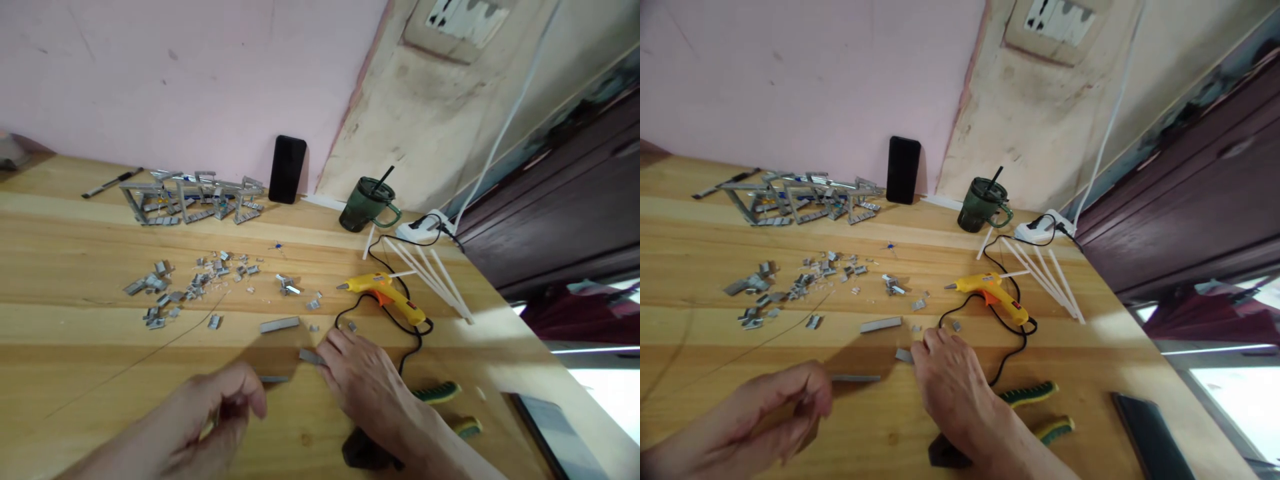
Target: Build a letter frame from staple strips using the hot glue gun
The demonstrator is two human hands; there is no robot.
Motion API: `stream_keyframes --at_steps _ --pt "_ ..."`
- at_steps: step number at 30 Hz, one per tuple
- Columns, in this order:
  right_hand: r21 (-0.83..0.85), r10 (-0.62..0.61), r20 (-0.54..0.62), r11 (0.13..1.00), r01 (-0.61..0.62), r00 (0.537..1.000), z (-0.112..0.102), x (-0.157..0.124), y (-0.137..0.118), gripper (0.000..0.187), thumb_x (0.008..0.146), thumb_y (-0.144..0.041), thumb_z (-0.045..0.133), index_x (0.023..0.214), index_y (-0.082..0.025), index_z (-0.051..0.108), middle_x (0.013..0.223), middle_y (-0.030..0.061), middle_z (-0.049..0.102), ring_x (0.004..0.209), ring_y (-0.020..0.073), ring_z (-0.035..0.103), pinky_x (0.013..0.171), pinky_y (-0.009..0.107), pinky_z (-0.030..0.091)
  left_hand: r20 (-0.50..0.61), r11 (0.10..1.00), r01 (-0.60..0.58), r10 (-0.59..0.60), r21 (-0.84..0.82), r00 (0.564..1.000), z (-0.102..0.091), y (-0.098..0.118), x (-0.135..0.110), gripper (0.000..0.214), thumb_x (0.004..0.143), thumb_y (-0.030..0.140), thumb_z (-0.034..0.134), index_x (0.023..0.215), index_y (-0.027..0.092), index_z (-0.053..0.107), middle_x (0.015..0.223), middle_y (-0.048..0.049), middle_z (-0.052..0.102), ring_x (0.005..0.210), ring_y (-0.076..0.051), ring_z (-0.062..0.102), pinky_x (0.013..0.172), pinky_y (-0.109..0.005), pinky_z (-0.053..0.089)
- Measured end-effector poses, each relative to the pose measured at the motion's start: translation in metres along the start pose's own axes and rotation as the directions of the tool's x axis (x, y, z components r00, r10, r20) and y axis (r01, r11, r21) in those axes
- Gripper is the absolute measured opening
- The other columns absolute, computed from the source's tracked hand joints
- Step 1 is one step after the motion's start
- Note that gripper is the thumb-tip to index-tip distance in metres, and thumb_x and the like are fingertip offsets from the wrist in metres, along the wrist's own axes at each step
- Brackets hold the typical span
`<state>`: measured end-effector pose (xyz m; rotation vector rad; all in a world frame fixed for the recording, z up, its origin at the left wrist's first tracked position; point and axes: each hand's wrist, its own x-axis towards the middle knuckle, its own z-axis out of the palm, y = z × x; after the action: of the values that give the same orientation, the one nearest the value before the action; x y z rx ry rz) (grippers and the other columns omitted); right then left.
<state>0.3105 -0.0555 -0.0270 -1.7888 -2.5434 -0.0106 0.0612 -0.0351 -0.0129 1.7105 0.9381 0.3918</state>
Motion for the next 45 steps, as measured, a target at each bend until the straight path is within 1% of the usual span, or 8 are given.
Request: stream_keyframes --at_steps 4,9,12,16,23,28,33,45 --pt "0.023 -0.007 -0.013 1.000 0.007 1.000 -0.001 0.006 -0.001 0.009 0.075 -0.011 0.063 0.075 -0.020 0.061 0.078 0.0009 0.061 0.074 0.0187 0.056 0.062 0.028 0.037 0.066 0.988 0.153 -0.153 0.011 0.986 -0.011 -0.002 0.010 0.022 0.086 0.039 0.039 0.091 0.025 0.055 0.063 0.0050 0.051 0.054 -0.012 0.043 0.048 -0.020 0.035" --pt "-0.003 0.042 0.031 0.999 -0.042 0.999 -0.022 0.031 0.007 0.011 0.083 -0.019 0.058 0.073 -0.019 0.062 0.076 0.0012 0.062 0.069 0.0161 0.058 0.058 0.026 0.036 -0.067 0.970 0.166 -0.156 0.179 0.985 -0.011 -0.003 0.014 0.023 0.081 0.033 0.045 0.062 0.020 0.050 0.054 0.0055 0.048 0.052 -0.011 0.043 0.049 -0.022 0.031" --pt "-0.052 0.146 0.033 0.988 -0.144 0.989 -0.032 0.055 0.015 0.012 0.086 -0.023 0.055 0.079 -0.019 0.063 0.084 0.0031 0.063 0.076 0.0167 0.060 0.059 0.026 0.037 -0.125 0.959 0.032 0.003 0.282 0.992 -0.008 -0.005 0.015 0.032 0.081 0.033 0.045 0.051 0.020 0.046 0.052 0.0034 0.050 0.050 -0.012 0.045 0.047 -0.023 0.032" --pt "-0.092 0.196 0.046 0.977 -0.191 0.980 -0.027 0.085 0.018 0.018 0.086 -0.035 0.055 0.085 -0.019 0.064 0.088 0.0049 0.063 0.085 0.0196 0.061 0.060 0.026 0.040 -0.136 0.889 -0.161 0.240 0.429 0.961 -0.007 -0.009 0.015 0.032 0.082 0.028 0.046 0.051 0.021 0.047 0.052 0.0005 0.057 0.050 -0.014 0.053 0.047 -0.024 0.036" --pt "-0.068 0.147 0.093 0.988 -0.141 0.985 -0.014 0.099 0.014 0.012 0.086 -0.023 0.053 0.086 -0.022 0.065 0.084 0.0014 0.065 0.081 0.0159 0.062 0.058 0.023 0.038 -0.125 0.789 -0.295 0.421 0.539 0.899 -0.001 -0.017 0.017 0.020 0.079 0.019 0.052 0.059 0.019 0.051 0.055 -0.0002 0.062 0.051 -0.013 0.058 0.048 -0.022 0.039" --pt "-0.022 0.170 0.079 0.985 -0.169 0.982 -0.015 0.093 0.023 0.015 0.087 -0.024 0.050 0.084 -0.020 0.064 0.085 0.0019 0.063 0.080 0.0156 0.062 0.059 0.023 0.038 -0.123 0.777 -0.271 0.405 0.568 0.906 -0.007 -0.012 0.017 0.017 0.081 0.017 0.051 0.064 0.018 0.056 0.059 -0.0020 0.064 0.054 -0.015 0.059 0.050 -0.024 0.041" --pt "0.035 0.188 0.079 0.981 -0.191 0.979 -0.014 0.088 0.029 0.012 0.087 -0.024 0.052 0.086 -0.020 0.063 0.086 0.0016 0.063 0.079 0.0153 0.061 0.059 0.023 0.037 -0.218 0.795 -0.183 0.367 0.579 0.904 -0.014 -0.012 0.018 0.021 0.084 0.019 0.047 0.065 0.018 0.056 0.056 -0.0007 0.061 0.054 -0.014 0.057 0.050 -0.024 0.040" --pt "0.045 0.199 0.148 0.977 -0.207 0.969 -0.007 0.095 0.032 0.014 0.087 -0.027 0.052 0.088 -0.022 0.065 0.088 0.0021 0.063 0.085 0.0169 0.060 0.062 0.024 0.038 -0.201 0.800 -0.073 0.236 0.595 0.951 -0.021 -0.021 0.021 0.021 0.088 0.022 0.045 0.076 0.019 0.062 0.071 -0.0025 0.066 0.070 -0.019 0.061 0.062 -0.030 0.046"
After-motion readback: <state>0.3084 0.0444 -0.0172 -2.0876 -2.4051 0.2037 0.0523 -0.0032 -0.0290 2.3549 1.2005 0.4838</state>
